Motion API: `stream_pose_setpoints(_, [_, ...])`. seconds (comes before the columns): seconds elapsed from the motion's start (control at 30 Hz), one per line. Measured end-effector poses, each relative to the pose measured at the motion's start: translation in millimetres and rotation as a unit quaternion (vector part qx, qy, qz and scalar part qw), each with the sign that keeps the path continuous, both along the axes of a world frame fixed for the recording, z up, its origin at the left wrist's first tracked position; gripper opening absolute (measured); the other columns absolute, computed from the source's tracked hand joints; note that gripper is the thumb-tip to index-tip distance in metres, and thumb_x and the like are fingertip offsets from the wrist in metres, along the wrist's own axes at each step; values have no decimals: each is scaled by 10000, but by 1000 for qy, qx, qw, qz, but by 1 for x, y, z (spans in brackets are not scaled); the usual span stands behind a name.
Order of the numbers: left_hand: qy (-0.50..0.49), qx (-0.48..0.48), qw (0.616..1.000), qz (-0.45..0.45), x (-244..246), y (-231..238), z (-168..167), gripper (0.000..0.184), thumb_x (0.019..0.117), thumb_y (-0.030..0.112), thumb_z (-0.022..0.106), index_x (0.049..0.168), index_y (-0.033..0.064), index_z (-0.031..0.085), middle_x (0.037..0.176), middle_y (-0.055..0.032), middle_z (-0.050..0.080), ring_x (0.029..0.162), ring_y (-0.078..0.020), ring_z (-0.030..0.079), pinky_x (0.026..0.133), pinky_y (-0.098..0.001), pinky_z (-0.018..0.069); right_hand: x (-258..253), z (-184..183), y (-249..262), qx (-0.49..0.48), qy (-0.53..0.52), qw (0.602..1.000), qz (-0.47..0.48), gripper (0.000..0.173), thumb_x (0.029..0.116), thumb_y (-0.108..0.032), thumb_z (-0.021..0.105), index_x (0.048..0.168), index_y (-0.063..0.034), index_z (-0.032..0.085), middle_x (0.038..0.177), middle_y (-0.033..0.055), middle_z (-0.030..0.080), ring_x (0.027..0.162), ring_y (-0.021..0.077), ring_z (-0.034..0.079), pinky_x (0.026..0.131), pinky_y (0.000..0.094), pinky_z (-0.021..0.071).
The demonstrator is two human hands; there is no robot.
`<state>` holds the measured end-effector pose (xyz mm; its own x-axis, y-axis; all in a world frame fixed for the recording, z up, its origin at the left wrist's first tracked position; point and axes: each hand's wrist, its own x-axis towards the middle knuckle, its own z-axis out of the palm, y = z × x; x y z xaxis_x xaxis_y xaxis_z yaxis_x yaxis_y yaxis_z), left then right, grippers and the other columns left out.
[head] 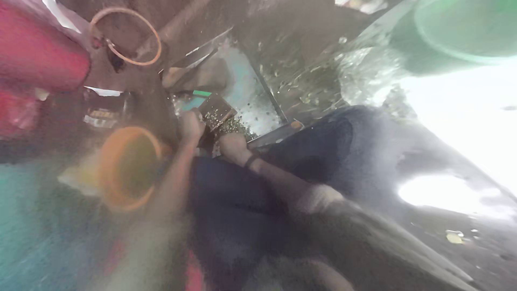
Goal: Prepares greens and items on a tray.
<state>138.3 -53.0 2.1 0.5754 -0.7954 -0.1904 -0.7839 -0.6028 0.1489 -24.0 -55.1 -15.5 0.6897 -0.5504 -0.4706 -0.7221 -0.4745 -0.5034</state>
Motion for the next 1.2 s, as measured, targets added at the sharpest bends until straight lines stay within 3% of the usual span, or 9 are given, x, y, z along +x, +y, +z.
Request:
stream_pose_setpoints(0.07, [9, -8, 1000, 2, 0, 2, 0, 184, 879, 57, 748, 1046, -8, 705, 1088, -246, 713, 1063, -441, 689, 926, -650, 539, -4, 6, -4, 9, 17, 1000, 6, 226, 1027, -183, 564, 1071, -24, 719, 1090, 217, 718, 1028, 418, 701, 792, 620, 564])
stream_pose_setpoints(0.2, [19, -48, 999, -7, 1, 21, -6, 169, 909, 92, 744, 1050, 26, 678, 1020, -257, 703, 958, -480, 692, 795, -693, 556, -5, 11, -8, 18, -6, 1000, -22, 229, 1016, -210, 590, 1055, -20, 710, 1076, 222, 715, 1004, 421, 705, 778, 624, 569])
stream_pose_setpoints(0.33, [8, -57, 998, -3, 0, 23, -8, 147, 921, 141, 746, 1035, 49, 733, 1019, -214, 731, 959, -439, 707, 831, -675, 563, 7, 10, -11, 9, -37, 999, -39, 238, 1000, -258, 627, 1021, -39, 718, 1041, 201, 721, 958, 402, 709, 738, 616, 567])
stream_pose_setpoints(0.43, [9, -53, 998, -11, -2, 22, -6, 182, 930, 98, 722, 1108, 57, 736, 1065, -210, 739, 1009, -439, 708, 877, -679, 555, 14, 20, -15, 28, -48, 997, -53, 209, 992, -219, 640, 1034, -23, 700, 1036, 222, 712, 959, 417, 709, 739, 625, 572])
stream_pose_setpoints(0.57, [3, -21, 1000, 10, -2, 11, -3, 355, 910, 36, 669, 1264, 57, 647, 1058, -236, 729, 1011, -445, 714, 865, -660, 564, 24, 11, -16, 18, -64, 996, -55, 163, 972, -189, 654, 1001, -39, 714, 980, 198, 723, 884, 387, 720, 700, 603, 583])
stream_pose_setpoints(0.67, [4, -32, 999, 23, -7, 16, 1, 368, 942, 48, 643, 1306, 76, 595, 1035, -263, 713, 963, -477, 712, 794, -674, 573, 28, 15, -11, 30, -83, 994, -66, 160, 978, -180, 655, 970, -27, 701, 951, 215, 711, 852, 401, 715, 670, 604, 578])
stream_pose_setpoints(0.87, [19, -48, 998, 21, -10, 20, -1, 318, 981, 66, 612, 1297, 64, 573, 1030, -283, 699, 956, -510, 701, 763, -697, 566, 39, 17, -12, 32, -88, 994, -59, 230, 927, -268, 746, 964, -44, 709, 951, 190, 718, 884, 389, 715, 696, 610, 578])
stream_pose_setpoints(1.07, [9, -42, 999, 32, -11, 25, -4, 265, 977, 99, 635, 1238, 68, 598, 1017, -262, 705, 924, -480, 711, 745, -671, 578, 45, 9, -11, 19, -62, 997, -44, 213, 944, -259, 724, 971, -48, 718, 982, 200, 720, 921, 409, 710, 704, 624, 576])
stream_pose_setpoints(1.2, [7, -32, 998, 61, -14, 32, -2, 276, 960, 149, 657, 1228, 91, 620, 1024, -238, 713, 893, -440, 721, 731, -638, 590, 41, 9, -7, 38, -31, 998, -41, 264, 1023, -243, 593, 1131, -30, 706, 1109, 235, 716, 1033, 444, 696, 802, 645, 563])
